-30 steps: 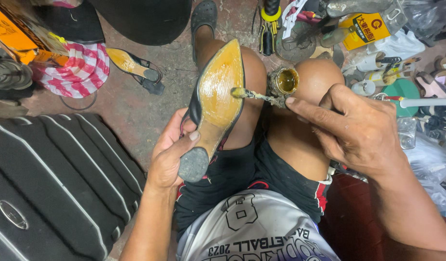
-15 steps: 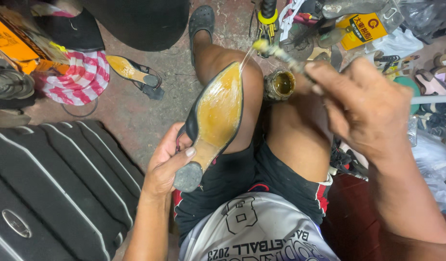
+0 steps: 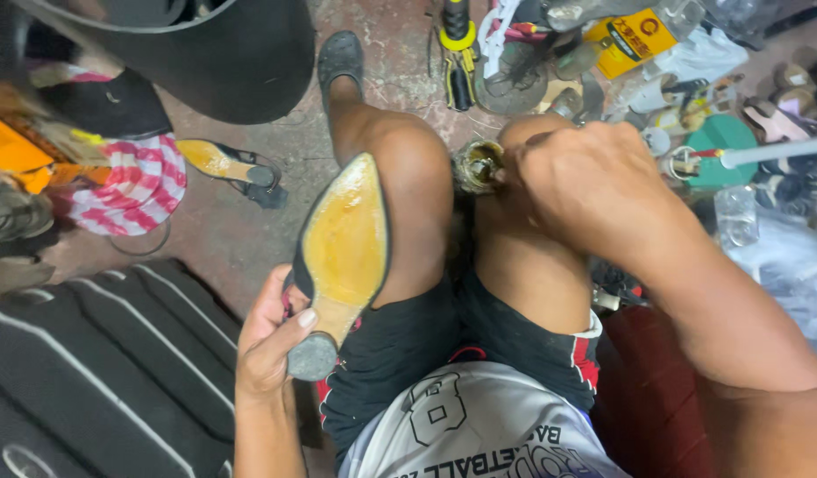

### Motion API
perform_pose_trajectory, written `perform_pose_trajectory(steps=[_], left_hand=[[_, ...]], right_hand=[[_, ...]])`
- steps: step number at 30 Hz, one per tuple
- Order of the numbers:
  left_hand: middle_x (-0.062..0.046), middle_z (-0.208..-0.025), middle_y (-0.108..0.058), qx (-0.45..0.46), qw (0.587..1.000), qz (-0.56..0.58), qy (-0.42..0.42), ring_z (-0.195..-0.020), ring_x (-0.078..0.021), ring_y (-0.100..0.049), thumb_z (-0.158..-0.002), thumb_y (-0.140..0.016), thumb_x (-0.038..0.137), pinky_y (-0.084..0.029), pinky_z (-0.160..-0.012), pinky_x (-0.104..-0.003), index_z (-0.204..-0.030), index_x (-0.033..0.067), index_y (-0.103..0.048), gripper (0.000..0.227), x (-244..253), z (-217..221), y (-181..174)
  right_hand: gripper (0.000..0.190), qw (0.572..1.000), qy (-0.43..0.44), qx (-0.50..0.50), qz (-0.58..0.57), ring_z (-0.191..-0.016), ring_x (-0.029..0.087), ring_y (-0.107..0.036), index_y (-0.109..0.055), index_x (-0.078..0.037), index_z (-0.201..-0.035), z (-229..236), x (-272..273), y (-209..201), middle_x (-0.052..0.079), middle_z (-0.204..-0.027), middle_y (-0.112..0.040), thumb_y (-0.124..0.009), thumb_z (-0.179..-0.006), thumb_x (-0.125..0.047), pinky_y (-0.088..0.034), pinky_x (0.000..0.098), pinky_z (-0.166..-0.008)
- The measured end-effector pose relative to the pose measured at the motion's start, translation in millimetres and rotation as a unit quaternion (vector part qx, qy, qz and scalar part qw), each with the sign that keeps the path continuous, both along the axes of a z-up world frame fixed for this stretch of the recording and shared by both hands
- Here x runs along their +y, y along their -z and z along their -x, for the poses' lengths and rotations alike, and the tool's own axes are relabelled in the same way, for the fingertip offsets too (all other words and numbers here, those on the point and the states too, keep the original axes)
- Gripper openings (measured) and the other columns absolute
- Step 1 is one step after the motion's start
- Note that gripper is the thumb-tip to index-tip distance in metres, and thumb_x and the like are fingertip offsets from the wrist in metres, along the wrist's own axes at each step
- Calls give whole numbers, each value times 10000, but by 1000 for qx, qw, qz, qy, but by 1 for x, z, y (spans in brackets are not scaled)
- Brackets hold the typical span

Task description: The person sits on the floor and applies a yellowish adhesive to the sole of a black high-heeled shoe using a brush. The person repeatedly dips the brush into a small container of glue and spreads it across the shoe's sole.

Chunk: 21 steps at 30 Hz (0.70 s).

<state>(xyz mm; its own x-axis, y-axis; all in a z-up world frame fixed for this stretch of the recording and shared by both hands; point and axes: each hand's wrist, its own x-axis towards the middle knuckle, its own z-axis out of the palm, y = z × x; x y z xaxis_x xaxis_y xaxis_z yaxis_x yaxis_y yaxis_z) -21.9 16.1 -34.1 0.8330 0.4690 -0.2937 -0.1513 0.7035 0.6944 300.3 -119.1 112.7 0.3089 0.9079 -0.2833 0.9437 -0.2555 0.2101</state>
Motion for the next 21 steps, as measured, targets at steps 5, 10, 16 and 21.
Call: perform_pose_trajectory(steps=[5, 10, 16, 21], left_hand=[[-173, -1131, -640, -8, 999, -38, 24, -1031, -203, -618, -909, -626, 48, -476, -927, -321, -1421, -85, -483, 548, 0, 7, 15], [-168, -1161, -644, -19, 997, -63, 35, -1062, -193, -618, -921, -628, 37, -467, -961, -318, -1393, -81, -488, 507, 5, 0, 20], [-201, -1218, -660, -35, 998, -29, 38, -1122, -236, -649, -916, -595, 28, -488, -997, -349, -1383, -67, -464, 494, 5, -16, 5], [-228, -1256, -656, -62, 997, -20, 47, -1149, -267, -657, -935, -568, 22, -514, -1004, -385, -1378, -73, -450, 469, 3, -34, -10]], right_hand=[[240, 996, 3, 83, 16, -656, 368, -685, -751, -155, -906, -24, 10, 3, 141, -684, -695, -645, -942, -368, -517, 496, -579], [252, 976, 3, 211, -59, -659, 334, -708, -776, -148, -1024, -65, -31, -13, 121, -766, -746, -622, -944, -329, -539, 440, -610], [258, 825, 65, 490, -273, -670, 205, -655, -736, -111, -1154, -69, -94, -15, 73, -848, -721, -620, -953, -224, -496, 339, -588], [300, 818, 56, 453, -350, -633, 105, -581, -720, -114, -1233, -29, -100, -15, 25, -830, -681, -670, -942, -168, -439, 254, -551]])
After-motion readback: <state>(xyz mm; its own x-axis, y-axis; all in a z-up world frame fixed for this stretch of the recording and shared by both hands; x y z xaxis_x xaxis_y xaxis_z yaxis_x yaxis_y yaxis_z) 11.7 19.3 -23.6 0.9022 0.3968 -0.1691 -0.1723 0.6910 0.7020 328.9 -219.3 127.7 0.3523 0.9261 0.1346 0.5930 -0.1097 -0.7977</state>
